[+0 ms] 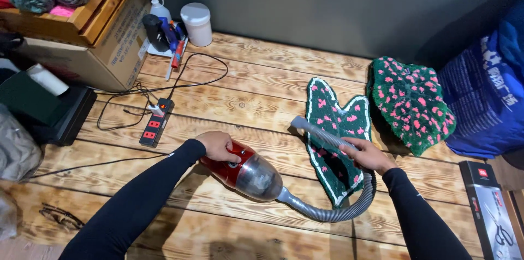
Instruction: Using a small handheld vacuum to clean several leaf-shaped decorative rugs.
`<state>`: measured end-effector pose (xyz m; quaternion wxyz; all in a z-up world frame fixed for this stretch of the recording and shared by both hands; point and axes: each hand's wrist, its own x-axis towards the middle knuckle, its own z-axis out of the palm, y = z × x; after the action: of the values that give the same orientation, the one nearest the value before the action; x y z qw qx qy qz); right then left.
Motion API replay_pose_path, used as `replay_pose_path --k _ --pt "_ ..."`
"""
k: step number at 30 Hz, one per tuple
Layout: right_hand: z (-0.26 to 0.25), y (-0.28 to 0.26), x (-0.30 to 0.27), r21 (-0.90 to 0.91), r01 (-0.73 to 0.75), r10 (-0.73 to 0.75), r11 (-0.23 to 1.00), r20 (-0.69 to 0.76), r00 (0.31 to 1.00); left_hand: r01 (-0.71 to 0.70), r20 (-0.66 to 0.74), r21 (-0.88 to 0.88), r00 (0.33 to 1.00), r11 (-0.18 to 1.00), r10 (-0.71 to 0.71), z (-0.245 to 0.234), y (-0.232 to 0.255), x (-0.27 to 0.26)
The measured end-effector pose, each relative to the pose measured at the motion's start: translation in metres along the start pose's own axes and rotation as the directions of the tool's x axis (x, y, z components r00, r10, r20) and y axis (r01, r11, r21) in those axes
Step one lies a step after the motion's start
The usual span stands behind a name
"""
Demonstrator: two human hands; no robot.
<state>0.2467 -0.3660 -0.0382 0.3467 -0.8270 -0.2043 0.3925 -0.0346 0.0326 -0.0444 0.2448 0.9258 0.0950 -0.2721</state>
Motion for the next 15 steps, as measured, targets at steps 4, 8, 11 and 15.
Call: replay_pose_path --k 4,8,11,15 --pt "0.018 -0.003 0.007 -0.037 -0.027 0.029 0.999 0.052 0.998 0.030 -0.088 -0.020 0.996 0.999 -0.032 -0.001 0.016 -0.020" --pt "0.032 -0.011 0.024 -0.101 -0.043 0.046 0.994 0.029 0.999 0.082 -0.137 0.042 0.988 0.996 -0.076 -0.002 0.018 -0.031" --pt "0.039 -0.010 0.045 -0.129 -0.069 0.071 0.989 0.009 0.997 0.076 -0.200 0.038 0.978 0.996 -0.067 0.004 0.013 -0.038" --pt "0.061 -0.033 0.086 -0.228 0.025 -0.010 0.973 0.067 0.998 0.076 -0.329 -0.042 0.941 0.996 -0.086 0.007 0.008 -0.057"
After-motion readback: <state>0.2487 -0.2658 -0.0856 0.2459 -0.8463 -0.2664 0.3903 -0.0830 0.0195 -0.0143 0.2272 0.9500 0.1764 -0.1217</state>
